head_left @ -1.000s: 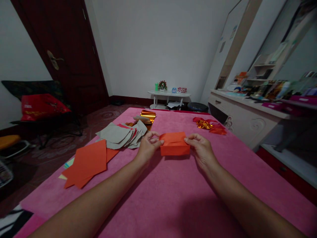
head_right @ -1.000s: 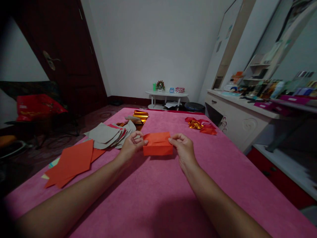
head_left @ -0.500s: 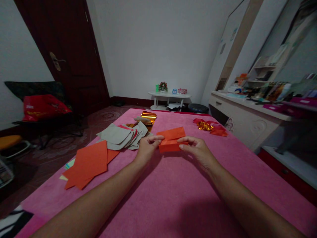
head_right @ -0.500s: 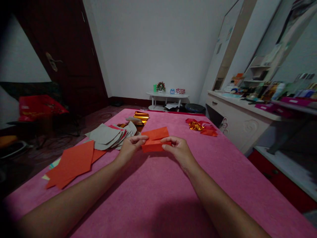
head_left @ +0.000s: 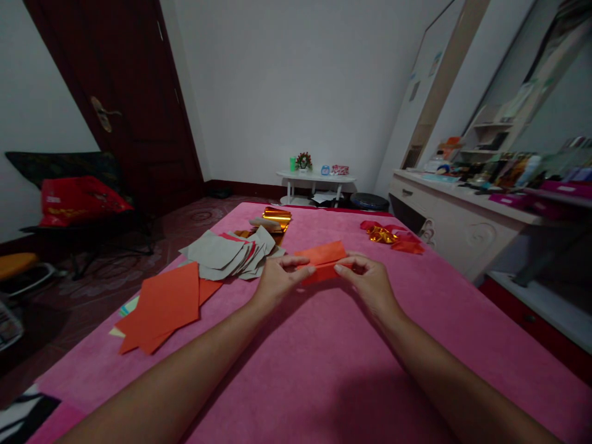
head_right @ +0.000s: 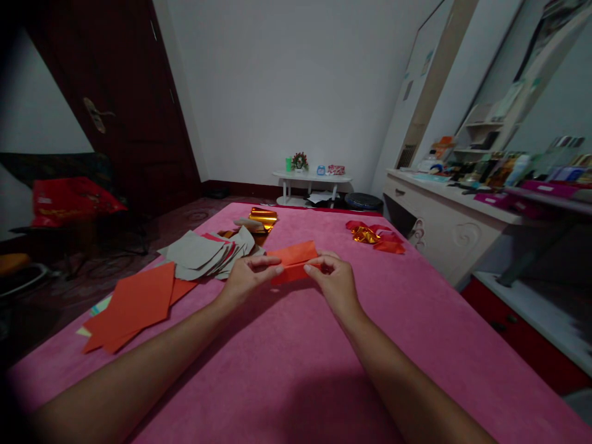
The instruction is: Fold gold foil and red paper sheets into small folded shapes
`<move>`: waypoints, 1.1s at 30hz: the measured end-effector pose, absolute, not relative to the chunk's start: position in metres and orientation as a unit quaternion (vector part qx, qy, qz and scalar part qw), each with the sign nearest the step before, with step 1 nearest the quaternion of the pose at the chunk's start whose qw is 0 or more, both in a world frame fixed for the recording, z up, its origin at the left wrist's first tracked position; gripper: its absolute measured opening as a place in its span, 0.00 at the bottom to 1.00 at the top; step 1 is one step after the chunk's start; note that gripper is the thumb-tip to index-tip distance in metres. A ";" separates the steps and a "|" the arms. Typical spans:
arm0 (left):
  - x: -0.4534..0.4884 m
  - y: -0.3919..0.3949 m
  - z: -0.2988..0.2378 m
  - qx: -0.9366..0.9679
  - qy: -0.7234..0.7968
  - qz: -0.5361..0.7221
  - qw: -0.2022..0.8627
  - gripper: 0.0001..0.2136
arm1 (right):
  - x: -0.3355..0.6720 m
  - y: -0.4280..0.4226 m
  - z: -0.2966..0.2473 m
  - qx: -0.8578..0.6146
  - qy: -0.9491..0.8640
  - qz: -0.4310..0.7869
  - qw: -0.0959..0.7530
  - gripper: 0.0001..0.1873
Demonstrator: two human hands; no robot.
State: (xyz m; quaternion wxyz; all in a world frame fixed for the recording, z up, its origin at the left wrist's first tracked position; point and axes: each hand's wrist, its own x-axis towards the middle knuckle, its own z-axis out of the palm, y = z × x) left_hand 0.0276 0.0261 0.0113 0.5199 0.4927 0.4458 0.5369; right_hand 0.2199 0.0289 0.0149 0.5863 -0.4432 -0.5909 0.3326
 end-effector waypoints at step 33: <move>0.022 0.033 0.006 0.417 0.351 0.592 0.594 0.31 | 0.228 0.030 0.009 -0.403 -0.506 0.550 0.529 0.17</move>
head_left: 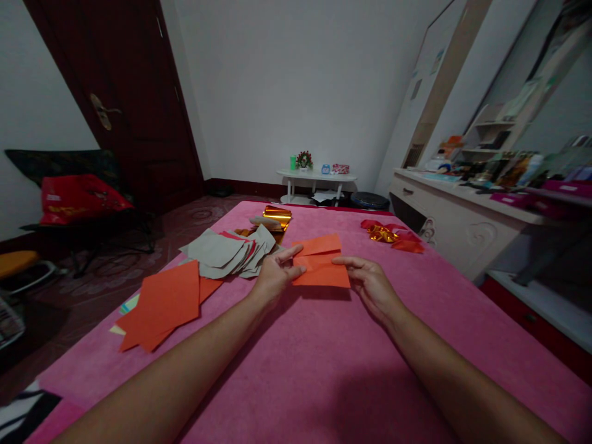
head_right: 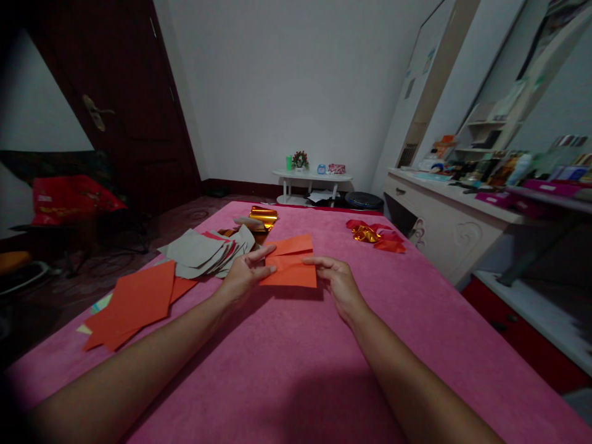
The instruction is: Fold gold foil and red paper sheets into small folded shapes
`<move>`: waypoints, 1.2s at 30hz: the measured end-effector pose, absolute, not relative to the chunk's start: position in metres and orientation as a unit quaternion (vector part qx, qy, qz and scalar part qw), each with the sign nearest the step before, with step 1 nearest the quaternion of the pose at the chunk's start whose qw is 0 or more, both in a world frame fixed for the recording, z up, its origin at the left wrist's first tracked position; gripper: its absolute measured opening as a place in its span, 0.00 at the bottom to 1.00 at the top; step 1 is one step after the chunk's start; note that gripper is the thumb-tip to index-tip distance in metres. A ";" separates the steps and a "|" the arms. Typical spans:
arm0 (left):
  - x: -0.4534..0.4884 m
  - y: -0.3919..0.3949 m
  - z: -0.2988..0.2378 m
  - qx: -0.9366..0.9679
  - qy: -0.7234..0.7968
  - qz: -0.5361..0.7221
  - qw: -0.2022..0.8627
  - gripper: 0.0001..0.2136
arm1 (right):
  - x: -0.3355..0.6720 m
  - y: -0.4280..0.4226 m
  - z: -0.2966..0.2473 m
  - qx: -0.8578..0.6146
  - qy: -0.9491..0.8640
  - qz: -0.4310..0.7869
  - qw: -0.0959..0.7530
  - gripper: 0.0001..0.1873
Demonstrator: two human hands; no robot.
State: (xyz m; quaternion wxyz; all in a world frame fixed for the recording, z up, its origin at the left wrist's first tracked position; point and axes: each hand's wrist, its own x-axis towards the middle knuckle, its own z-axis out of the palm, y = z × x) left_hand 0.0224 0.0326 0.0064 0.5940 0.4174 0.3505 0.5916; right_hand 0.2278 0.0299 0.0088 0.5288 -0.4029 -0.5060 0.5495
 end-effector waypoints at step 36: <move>0.020 0.028 0.008 0.409 0.302 0.526 0.681 0.18 | 0.234 0.019 0.012 -0.234 -0.861 -0.070 0.446 0.14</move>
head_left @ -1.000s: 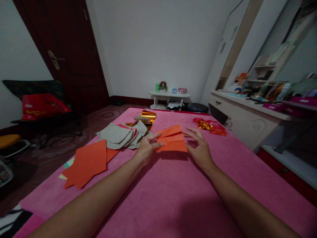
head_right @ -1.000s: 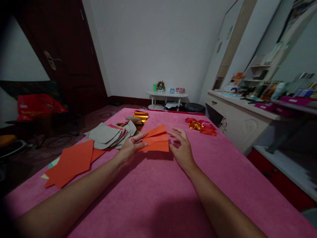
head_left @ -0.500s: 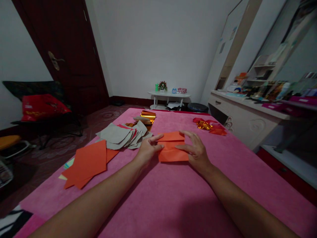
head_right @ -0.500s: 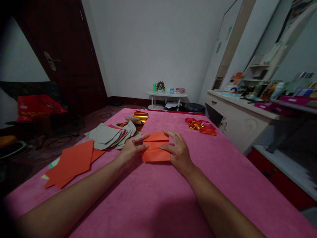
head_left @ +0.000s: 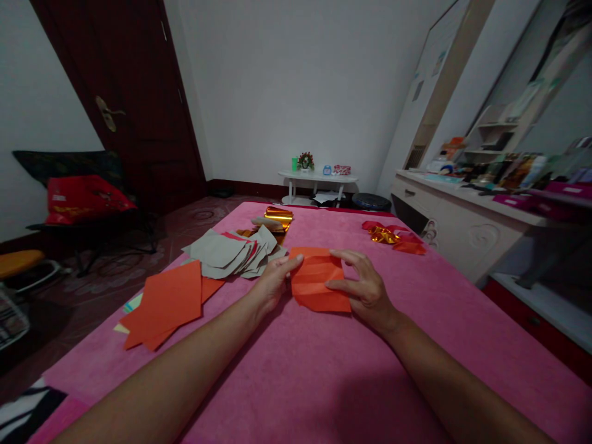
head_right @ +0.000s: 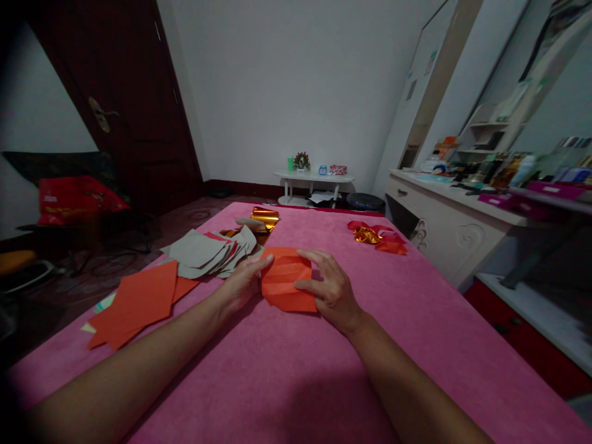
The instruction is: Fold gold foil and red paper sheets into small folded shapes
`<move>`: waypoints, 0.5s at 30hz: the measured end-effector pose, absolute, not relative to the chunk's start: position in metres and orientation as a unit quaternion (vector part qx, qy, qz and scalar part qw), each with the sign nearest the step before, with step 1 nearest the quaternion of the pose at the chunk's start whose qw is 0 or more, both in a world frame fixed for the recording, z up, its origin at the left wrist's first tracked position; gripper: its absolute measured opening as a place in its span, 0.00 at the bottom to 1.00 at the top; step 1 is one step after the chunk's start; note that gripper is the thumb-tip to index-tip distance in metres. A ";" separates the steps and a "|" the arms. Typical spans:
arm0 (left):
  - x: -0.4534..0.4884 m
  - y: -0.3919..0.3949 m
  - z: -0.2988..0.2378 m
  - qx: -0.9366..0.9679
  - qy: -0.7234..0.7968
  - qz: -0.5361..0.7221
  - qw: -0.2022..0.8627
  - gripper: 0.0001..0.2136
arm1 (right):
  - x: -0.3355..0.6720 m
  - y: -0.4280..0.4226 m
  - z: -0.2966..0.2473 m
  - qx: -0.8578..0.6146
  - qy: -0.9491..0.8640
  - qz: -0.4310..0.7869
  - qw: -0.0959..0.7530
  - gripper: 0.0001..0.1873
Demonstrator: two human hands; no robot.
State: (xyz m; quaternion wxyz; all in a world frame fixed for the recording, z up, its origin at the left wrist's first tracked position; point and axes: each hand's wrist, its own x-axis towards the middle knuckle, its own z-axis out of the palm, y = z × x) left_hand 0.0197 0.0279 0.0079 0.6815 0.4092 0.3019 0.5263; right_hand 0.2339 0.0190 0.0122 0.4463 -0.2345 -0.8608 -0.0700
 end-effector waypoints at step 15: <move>0.024 0.030 0.005 0.434 0.300 0.580 0.621 0.16 | 0.217 0.007 0.009 -0.372 -0.776 0.110 0.497 0.09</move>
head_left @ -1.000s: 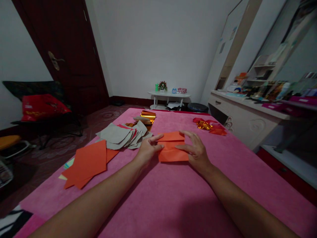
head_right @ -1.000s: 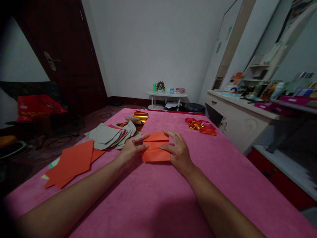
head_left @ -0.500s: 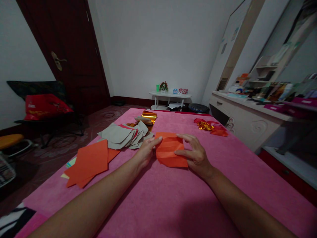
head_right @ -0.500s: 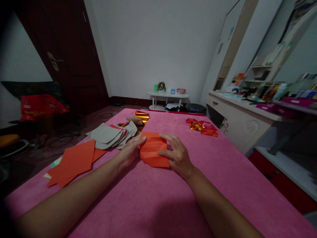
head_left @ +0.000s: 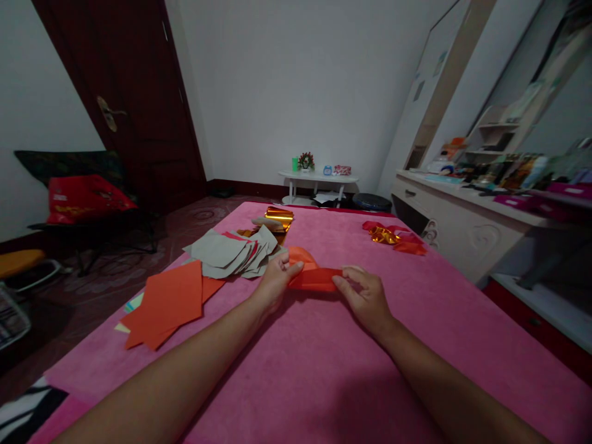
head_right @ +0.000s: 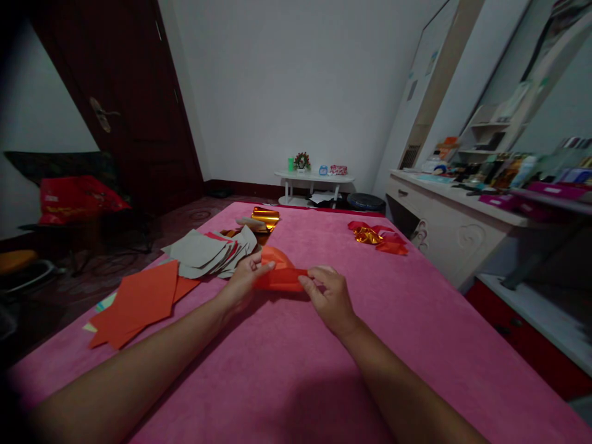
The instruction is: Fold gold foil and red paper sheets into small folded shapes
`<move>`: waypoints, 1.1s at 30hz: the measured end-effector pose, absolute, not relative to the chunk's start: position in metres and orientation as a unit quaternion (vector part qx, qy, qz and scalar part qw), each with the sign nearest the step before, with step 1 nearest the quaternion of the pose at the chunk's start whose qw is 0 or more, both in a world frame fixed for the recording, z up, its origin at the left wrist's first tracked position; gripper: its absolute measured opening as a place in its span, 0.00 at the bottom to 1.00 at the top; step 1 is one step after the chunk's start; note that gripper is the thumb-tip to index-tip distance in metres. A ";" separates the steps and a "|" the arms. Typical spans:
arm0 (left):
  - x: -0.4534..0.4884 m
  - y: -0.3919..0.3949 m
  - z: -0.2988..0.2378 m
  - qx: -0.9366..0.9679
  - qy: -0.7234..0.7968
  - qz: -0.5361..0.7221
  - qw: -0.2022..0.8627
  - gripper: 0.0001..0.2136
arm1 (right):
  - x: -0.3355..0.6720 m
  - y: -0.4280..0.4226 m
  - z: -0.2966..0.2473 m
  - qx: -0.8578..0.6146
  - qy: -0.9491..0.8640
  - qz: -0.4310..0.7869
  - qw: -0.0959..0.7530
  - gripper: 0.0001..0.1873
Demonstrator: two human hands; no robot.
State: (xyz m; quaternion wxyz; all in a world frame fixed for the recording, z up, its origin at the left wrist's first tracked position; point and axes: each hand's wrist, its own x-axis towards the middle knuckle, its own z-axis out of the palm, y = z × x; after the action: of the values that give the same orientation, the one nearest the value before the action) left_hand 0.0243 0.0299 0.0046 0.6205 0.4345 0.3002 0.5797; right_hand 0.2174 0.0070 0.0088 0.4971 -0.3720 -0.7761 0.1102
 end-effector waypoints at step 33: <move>0.032 0.019 0.003 0.475 0.341 0.545 0.601 0.32 | 0.208 0.022 -0.004 -0.444 -0.439 0.384 0.680 0.12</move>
State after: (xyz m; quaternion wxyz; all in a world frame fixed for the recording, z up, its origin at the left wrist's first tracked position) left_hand 0.0321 0.0189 0.0029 0.6012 0.4749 0.3412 0.5446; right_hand 0.2082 0.0216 -0.0042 0.6797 -0.4444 -0.4390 0.3843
